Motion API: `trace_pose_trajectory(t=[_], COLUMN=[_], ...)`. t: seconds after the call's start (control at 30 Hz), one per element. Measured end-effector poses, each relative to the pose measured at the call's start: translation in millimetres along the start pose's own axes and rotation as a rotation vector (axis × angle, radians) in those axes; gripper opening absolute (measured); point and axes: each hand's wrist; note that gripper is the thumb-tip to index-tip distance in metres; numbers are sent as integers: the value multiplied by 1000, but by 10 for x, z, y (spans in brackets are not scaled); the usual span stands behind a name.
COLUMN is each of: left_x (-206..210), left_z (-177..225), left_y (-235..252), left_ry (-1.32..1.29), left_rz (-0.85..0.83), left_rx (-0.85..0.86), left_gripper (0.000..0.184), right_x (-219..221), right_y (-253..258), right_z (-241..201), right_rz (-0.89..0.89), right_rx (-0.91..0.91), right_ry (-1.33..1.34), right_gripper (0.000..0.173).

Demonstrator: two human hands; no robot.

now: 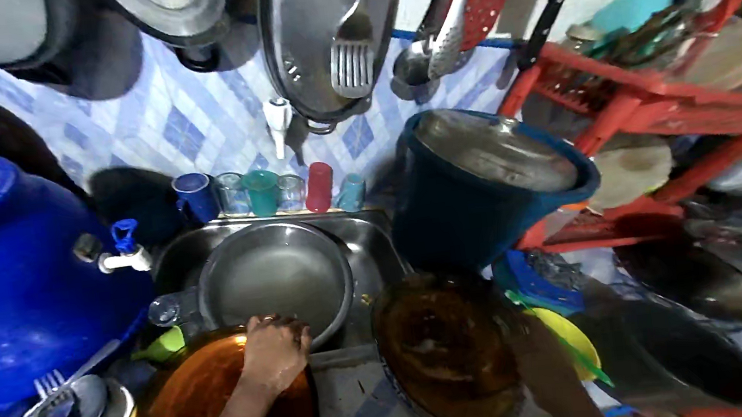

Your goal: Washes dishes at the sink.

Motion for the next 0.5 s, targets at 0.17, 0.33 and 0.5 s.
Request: trace_pose_trajectory(t=[0.17,0.33,0.5], left_x=[-106,-146,-81], left_z=[73,102,50], left_y=[5,14,10], left_ry=[2,25,-2], left_rz=[-88,-129,-86], left_rx=[-51,-84,-76], left_gripper=[46,47,44], right_x=[240,1056,2067], right_y=[495,1122,1379], right_z=[-762,-1552,-2051], right_rz=[-120,-290,-308], right_rx=[-138,-220,-225], right_ry=[9,54,-62], right_gripper=[46,49,52])
Point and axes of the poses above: each hand's wrist, its own y-axis towards the middle knuckle, its own x-axis out of the palm, z = x × y, and after that the axes turned 9 degrees about -y, right-handed
